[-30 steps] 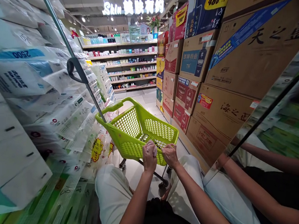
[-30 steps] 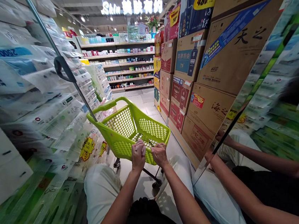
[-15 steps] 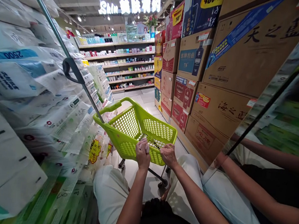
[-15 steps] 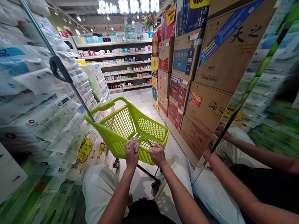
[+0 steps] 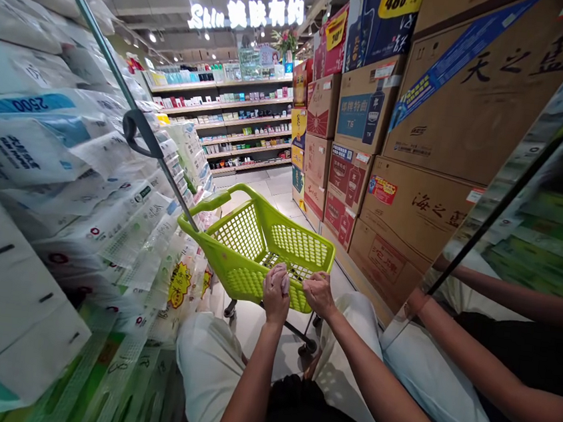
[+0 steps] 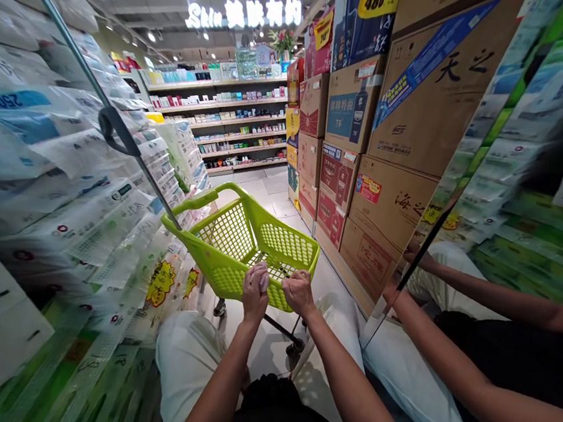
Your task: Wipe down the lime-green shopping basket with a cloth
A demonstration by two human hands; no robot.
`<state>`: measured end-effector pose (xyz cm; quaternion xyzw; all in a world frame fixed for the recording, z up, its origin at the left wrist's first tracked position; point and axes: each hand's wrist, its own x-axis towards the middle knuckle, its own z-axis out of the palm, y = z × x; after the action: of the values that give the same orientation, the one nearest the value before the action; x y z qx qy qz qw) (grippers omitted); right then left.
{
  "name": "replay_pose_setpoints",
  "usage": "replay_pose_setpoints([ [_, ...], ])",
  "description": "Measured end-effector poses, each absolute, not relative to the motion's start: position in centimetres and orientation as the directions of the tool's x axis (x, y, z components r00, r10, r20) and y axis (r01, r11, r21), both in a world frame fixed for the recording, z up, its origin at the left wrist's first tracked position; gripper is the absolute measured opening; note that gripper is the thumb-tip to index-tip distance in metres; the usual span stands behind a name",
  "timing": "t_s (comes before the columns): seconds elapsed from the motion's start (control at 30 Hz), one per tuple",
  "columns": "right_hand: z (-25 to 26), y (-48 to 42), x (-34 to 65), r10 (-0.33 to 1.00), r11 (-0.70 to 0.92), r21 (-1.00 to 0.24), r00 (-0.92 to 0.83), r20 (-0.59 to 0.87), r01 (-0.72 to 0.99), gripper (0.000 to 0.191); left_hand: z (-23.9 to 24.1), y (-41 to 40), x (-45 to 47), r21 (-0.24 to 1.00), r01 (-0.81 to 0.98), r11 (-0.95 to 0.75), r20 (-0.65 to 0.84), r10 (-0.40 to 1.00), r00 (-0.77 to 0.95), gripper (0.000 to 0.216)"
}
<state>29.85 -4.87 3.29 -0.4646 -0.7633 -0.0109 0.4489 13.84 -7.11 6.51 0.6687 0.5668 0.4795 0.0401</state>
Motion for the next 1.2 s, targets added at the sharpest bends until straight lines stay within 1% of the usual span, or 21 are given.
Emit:
replay_pose_setpoints([
  [0.07, 3.3, -4.9, 29.8, 0.713, 0.560, -0.406, -0.170, 0.680, 0.723, 0.049, 7.4, -6.8, 13.0, 0.597, 0.740, -0.309, 0.564, 0.818, -0.113, 0.038],
  [0.2, 3.1, -4.9, 29.4, 0.708, 0.562, -0.402, -0.170, 0.685, 0.723, 0.050, 8.6, -6.4, 11.9, 0.613, 0.767, -0.186, 0.518, 0.829, -0.213, 0.037],
  [0.27, 3.1, -4.9, 29.1, 0.696, 0.567, -0.394, -0.166, 0.698, 0.723, 0.049, 8.3, -6.5, 12.0, 0.613, 0.765, -0.200, 0.521, 0.830, -0.200, 0.036],
  [0.43, 3.2, -4.9, 29.1, 0.688, 0.561, -0.376, -0.162, 0.708, 0.738, 0.048, 7.5, -7.1, 12.6, 0.614, 0.721, -0.320, 0.554, 0.826, -0.105, 0.034],
  [0.57, 3.2, -4.8, 29.4, 0.681, 0.568, -0.370, -0.168, 0.713, 0.735, 0.048, 7.9, -6.5, 11.6, 0.610, 0.729, -0.310, 0.526, 0.846, -0.081, 0.039],
  [0.7, 2.9, -4.6, 29.3, 0.672, 0.574, -0.374, -0.158, 0.724, 0.729, 0.048, 8.8, -5.1, 9.6, 0.636, 0.735, -0.236, 0.498, 0.853, -0.157, 0.046],
  [0.77, 2.7, -4.5, 29.2, 0.669, 0.575, -0.376, -0.154, 0.727, 0.726, 0.048, 9.1, -4.5, 9.1, 0.658, 0.727, -0.195, 0.489, 0.845, -0.217, 0.045],
  [0.83, 2.7, -4.5, 29.0, 0.669, 0.572, -0.372, -0.153, 0.728, 0.731, 0.048, 9.0, -4.4, 9.4, 0.669, 0.718, -0.190, 0.492, 0.838, -0.237, 0.043],
  [0.9, 2.8, -4.5, 29.0, 0.675, 0.567, -0.368, -0.160, 0.720, 0.737, 0.047, 8.7, -4.8, 10.4, 0.662, 0.711, -0.237, 0.509, 0.839, -0.194, 0.043],
  [1.03, 3.0, -4.6, 29.7, 0.712, 0.545, -0.393, -0.161, 0.683, 0.741, 0.048, 8.0, -6.5, 12.2, 0.622, 0.698, -0.356, 0.530, 0.847, -0.041, 0.042],
  [1.1, 3.1, -4.6, 30.1, 0.733, 0.532, -0.416, -0.154, 0.663, 0.738, 0.049, 8.5, -6.9, 12.5, 0.607, 0.714, -0.349, 0.504, 0.864, -0.006, 0.039],
  [1.2, 3.3, -4.5, 30.7, 0.753, 0.526, -0.448, -0.150, 0.641, 0.723, 0.049, 10.0, -6.3, 12.4, 0.613, 0.743, -0.267, 0.410, 0.912, -0.011, 0.034],
])
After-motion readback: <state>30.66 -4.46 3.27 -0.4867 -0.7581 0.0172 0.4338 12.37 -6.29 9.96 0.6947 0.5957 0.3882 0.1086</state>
